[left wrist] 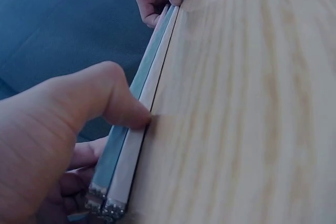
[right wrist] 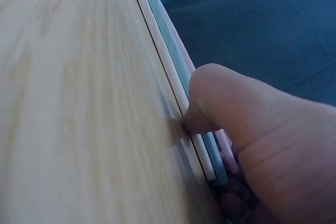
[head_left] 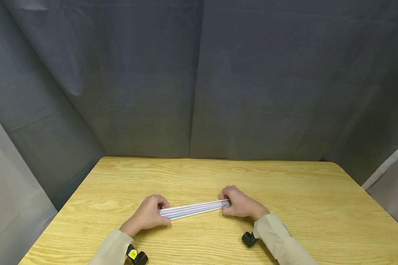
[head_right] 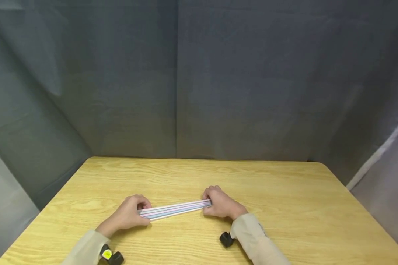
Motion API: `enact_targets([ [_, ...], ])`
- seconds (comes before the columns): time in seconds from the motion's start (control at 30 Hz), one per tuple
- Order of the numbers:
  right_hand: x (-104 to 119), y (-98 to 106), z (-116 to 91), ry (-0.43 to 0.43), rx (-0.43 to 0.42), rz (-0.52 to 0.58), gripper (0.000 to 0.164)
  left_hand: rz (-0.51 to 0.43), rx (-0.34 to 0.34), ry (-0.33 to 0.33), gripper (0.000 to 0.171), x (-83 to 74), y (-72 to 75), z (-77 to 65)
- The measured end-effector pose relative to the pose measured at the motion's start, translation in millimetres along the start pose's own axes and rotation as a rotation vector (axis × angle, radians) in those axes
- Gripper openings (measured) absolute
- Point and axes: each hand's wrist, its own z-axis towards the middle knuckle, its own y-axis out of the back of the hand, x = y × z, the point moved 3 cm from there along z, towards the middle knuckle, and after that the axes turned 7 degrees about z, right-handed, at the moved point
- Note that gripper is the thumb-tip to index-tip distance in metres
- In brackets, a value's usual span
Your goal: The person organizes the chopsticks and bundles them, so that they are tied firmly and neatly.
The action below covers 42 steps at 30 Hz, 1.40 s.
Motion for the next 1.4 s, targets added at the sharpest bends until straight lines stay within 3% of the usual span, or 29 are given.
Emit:
enact_targets([
  [0.3,2.7,2.1,-0.9,0.029,-0.005,-0.027,0.017,0.002,0.001,-0.045,0.023,-4.8,0.0,0.1],
  [0.7,6.2,1.7,-0.5,0.049,0.028,-0.027,0.013,-0.007,0.029,-0.028,0.026,-4.9,-1.6,1.2],
  [1.07,9.3,0.1,-0.1,0.063,0.030,-0.131,0.016,-0.002,0.097,-0.081,0.022,-10.4,-2.8,-0.8],
  [1.27,11.2,1.3,1.5,0.054,0.043,-0.091,0.019,0.028,0.096,-0.092,0.024,-11.7,-2.4,-2.1],
  [1.4,12.0,0.6,1.9,0.034,0.074,-0.122,0.018,0.065,0.104,-0.089,0.028,-13.5,-2.0,-3.1],
])
